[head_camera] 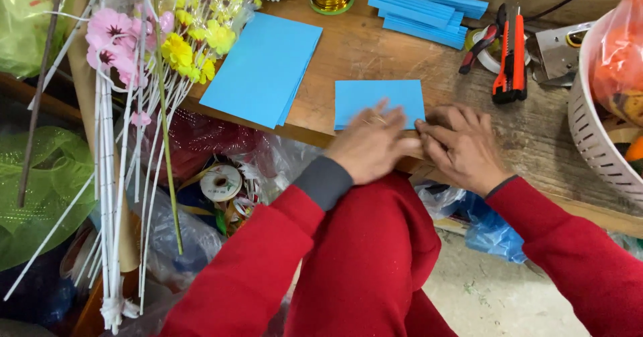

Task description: Folding small rectangular pieces of blue paper into narrow strips at a workspace.

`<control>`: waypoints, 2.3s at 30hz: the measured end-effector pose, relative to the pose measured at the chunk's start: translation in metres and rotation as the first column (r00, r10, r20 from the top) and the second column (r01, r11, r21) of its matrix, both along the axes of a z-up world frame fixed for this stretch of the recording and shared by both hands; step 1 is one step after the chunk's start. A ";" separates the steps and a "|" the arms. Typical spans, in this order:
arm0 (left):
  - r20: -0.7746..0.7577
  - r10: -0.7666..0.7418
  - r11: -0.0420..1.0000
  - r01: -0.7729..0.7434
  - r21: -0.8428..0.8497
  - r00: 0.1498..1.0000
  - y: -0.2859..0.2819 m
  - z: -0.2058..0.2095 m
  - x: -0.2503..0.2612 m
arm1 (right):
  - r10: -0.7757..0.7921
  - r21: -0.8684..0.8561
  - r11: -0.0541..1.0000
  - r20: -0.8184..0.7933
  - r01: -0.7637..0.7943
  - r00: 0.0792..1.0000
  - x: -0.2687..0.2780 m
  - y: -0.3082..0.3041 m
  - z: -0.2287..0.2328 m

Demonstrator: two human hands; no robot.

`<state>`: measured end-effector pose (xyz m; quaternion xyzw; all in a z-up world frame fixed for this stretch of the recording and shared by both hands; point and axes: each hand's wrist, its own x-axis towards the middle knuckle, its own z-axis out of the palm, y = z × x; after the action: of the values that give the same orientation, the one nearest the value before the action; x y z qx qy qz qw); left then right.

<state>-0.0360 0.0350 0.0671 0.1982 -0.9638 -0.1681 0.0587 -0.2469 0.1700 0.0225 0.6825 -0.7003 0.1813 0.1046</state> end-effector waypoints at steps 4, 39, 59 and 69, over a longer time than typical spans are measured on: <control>0.217 -0.205 0.928 0.118 0.354 0.954 0.008 0.015 -0.001 | -0.004 0.005 1.000 0.056 0.004 0.998 0.004 0.003 -0.004; -0.196 0.659 0.664 -0.439 0.605 0.726 0.019 0.047 0.037 | 0.059 -0.083 0.992 0.970 0.096 0.234 0.110 -0.047 0.029; -0.451 0.162 0.973 -0.218 -0.075 0.877 0.002 -0.013 0.026 | 0.074 -0.096 0.936 0.994 0.340 0.076 0.079 -0.021 0.059; -0.732 0.175 0.967 -0.254 0.003 0.658 0.004 -0.010 0.046 | 0.346 -0.418 0.876 0.892 0.241 0.291 0.124 -0.021 0.096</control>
<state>0.0105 0.0393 0.0576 0.2242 -0.8381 -0.1764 0.4649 -0.1231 0.1487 0.1187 0.4121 -0.5293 0.7209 -0.1739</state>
